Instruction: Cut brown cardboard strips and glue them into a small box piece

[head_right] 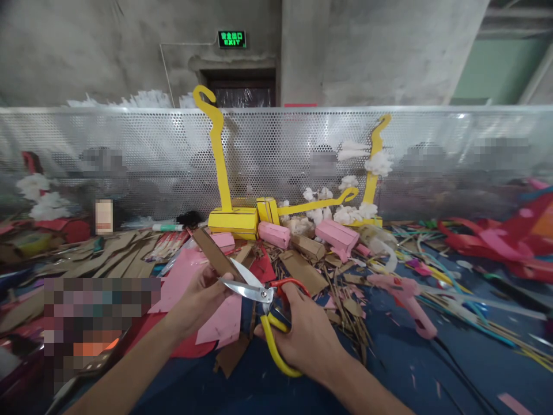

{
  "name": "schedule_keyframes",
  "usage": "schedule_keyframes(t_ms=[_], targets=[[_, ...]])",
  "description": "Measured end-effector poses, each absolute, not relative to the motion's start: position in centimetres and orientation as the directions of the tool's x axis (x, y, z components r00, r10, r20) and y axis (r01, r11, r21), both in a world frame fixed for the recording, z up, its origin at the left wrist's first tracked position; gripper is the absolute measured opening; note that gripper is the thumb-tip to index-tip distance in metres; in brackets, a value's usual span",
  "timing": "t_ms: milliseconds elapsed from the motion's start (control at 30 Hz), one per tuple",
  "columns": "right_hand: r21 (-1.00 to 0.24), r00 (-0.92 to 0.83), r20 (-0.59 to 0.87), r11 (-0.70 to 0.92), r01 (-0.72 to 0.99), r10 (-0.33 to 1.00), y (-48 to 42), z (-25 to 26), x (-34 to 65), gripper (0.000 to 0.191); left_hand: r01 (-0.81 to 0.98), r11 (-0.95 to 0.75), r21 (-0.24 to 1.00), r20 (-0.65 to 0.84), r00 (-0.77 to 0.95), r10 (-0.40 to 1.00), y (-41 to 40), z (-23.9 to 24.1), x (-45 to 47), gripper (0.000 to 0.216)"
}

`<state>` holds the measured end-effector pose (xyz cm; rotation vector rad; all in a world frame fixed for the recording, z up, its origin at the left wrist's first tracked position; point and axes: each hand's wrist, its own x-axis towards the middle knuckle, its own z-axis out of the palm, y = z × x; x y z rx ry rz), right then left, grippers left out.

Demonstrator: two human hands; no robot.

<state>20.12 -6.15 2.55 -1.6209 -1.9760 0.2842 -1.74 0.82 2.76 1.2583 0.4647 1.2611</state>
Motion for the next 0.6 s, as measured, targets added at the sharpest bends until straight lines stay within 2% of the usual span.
schedule_keyframes(t_ms=[200, 367, 600], targets=[[-0.516, -0.125, 0.299, 0.270, 0.813, 0.946, -6.12, 2.78, 20.04, 0.047, -0.375, -0.221, 0.900, 0.363, 0.365, 0.858, 0.76, 2.66, -1.72, 0.019], [-0.533, -0.132, 0.282, 0.269, 0.802, 0.950, -5.99, 2.45, 20.05, 0.034, -0.360, -0.277, 0.891, 0.405, 0.355, 0.843, 0.55, 2.92, -1.32, 0.019], [-0.529, -0.130, 0.306, 0.282, 0.801, 0.943, -5.86, 2.06, 20.00, 0.034, -0.347, -0.260, 0.901, 0.381, 0.345, 0.858, 0.48, 2.74, -1.17, 0.022]])
